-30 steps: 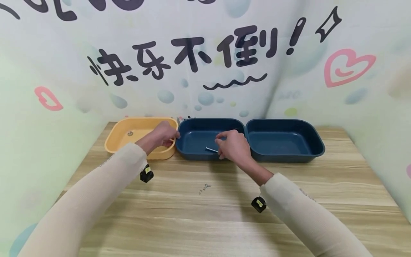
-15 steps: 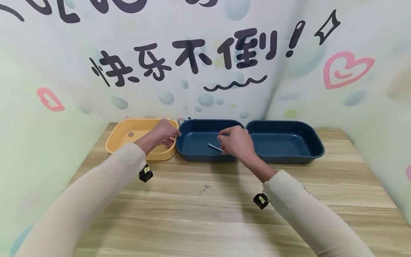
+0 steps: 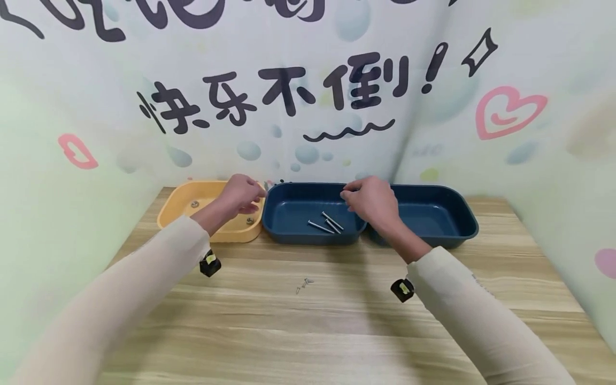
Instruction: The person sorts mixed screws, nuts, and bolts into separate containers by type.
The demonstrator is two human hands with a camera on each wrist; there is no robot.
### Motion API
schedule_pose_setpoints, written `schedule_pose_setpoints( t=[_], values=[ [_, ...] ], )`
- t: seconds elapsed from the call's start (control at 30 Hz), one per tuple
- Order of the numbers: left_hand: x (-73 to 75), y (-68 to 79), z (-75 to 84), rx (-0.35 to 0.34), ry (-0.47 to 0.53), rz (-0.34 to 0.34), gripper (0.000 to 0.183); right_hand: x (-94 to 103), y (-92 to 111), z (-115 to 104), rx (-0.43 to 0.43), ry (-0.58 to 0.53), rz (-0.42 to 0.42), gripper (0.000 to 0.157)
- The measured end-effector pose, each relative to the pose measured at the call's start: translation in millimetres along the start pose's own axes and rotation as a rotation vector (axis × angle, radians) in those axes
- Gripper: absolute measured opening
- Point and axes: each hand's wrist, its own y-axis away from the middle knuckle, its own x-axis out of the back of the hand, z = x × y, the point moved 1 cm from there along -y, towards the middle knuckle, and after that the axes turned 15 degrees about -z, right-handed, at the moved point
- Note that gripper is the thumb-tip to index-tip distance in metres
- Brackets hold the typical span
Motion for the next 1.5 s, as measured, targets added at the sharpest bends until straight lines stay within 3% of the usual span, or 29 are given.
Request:
schedule_pose_setpoints(
  t=[0.13,0.3,0.5,0.67,0.77,0.97,1.17,1.33,1.5],
  values=[
    [-2.0,7.1,-6.7,-0.028,0.001,0.032,0.021,11.7,-1.3,9.1,-0.027,0.061,0.019,0.035],
    [-6.9,24.8,-15.2,-0.134,0.050,0.061,0.020,28.6,-3.7,22.0,-0.075,0.076,0.047,0.039],
    [-21.1,53.3,-36.2,-0.218,0.051,-0.004,0.015,51.2,-6.9,37.5,-0.114,0.106,0.092,0.041],
    [-41.2,67.6,-55.9,-0.195,0.045,-0.080,0.012,67.7,-11.7,56.0,-0.168,0.126,0.100,0.044],
    [-54.2,71.8,-66.3,-0.171,0.087,-0.159,0.016,75.4,-13.7,69.1,-0.199,0.148,0.100,0.046],
    [-73.6,71.0,-81.8,-0.108,0.129,-0.312,0.025,89.4,-18.2,97.8,-0.303,0.179,0.084,0.053],
    [-82.7,62.5,-96.3,-0.051,0.148,-0.418,0.030,97.0,-23.5,128.2,-0.419,0.178,0.074,0.051],
    [-87.4,52.0,-105.4,-0.060,0.128,-0.518,0.031,103.8,-17.0,155.4,-0.518,0.178,0.064,0.046],
    [-93.7,39.4,-107.5,-0.106,0.092,-0.635,0.033,106.4,-1.6,181.3,-0.495,0.125,0.030,0.040]
  ],
)
